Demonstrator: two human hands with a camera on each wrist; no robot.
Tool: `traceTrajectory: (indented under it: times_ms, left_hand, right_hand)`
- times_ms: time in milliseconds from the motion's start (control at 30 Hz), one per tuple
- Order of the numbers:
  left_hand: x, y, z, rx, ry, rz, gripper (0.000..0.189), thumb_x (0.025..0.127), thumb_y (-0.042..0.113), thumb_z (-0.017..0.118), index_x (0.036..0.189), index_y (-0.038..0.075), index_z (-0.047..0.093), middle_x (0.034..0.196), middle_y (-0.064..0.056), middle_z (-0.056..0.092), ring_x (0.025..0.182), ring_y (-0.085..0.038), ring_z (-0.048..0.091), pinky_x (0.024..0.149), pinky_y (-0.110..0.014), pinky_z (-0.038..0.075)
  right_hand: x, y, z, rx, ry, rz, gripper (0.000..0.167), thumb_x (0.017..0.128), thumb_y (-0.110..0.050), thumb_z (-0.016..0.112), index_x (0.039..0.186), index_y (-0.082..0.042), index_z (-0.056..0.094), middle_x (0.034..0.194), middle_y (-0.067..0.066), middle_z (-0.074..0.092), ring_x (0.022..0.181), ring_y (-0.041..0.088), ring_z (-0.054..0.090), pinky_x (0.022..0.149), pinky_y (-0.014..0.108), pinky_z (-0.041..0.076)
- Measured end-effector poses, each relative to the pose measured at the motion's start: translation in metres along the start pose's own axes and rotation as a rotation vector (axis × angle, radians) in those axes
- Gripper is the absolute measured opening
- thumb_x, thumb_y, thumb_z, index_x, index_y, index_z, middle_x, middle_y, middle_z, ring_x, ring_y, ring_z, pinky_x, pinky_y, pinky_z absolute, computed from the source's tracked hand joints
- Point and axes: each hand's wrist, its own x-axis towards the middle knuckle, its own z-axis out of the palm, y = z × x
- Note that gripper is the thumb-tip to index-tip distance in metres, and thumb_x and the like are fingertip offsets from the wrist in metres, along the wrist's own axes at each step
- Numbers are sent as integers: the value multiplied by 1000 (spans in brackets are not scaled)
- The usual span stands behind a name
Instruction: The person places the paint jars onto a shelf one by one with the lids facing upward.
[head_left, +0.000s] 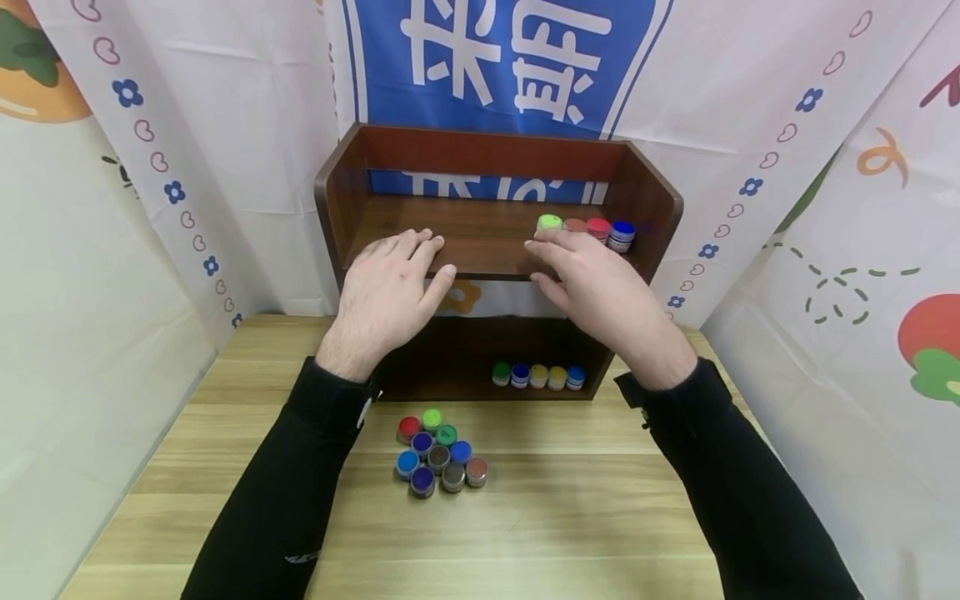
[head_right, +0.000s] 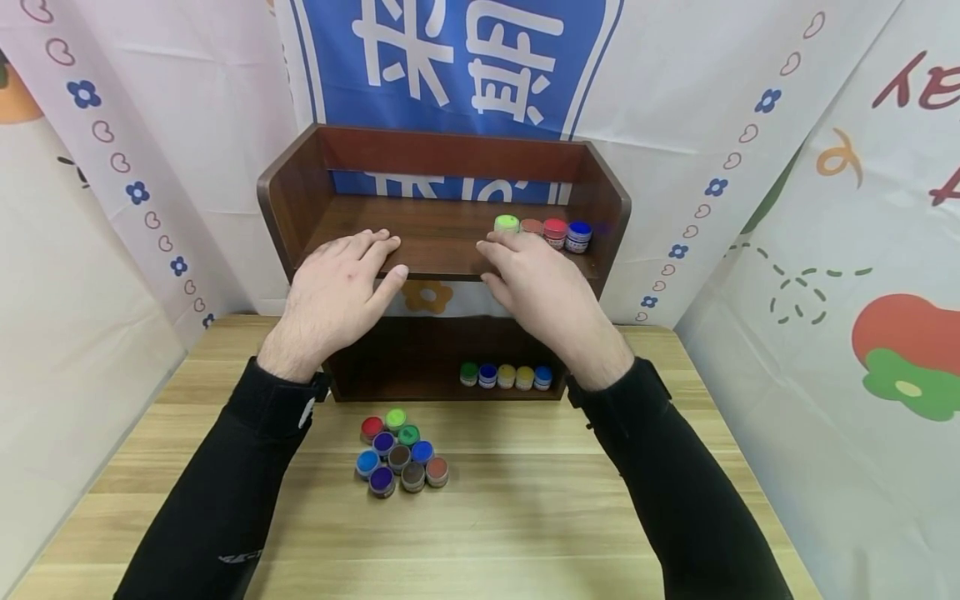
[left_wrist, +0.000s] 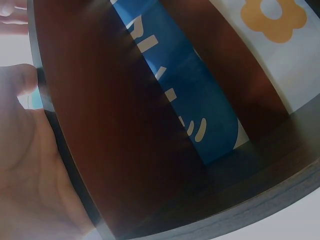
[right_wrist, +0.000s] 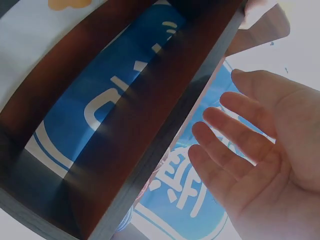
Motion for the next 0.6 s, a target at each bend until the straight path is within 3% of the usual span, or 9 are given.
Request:
traceTrajectory:
  times_ms: [600]
  left_hand:
    - [0, 1, -1, 4, -6, -4, 70, 124, 58, 41, 175, 11, 55, 182, -16, 55, 169, -39, 54, 145, -60, 41]
  right_hand:
    - [-44, -18, 26, -34, 92, -174, 49, 112, -24, 83, 157, -5, 74, 159, 18, 75, 150, 36, 72, 121, 50, 66]
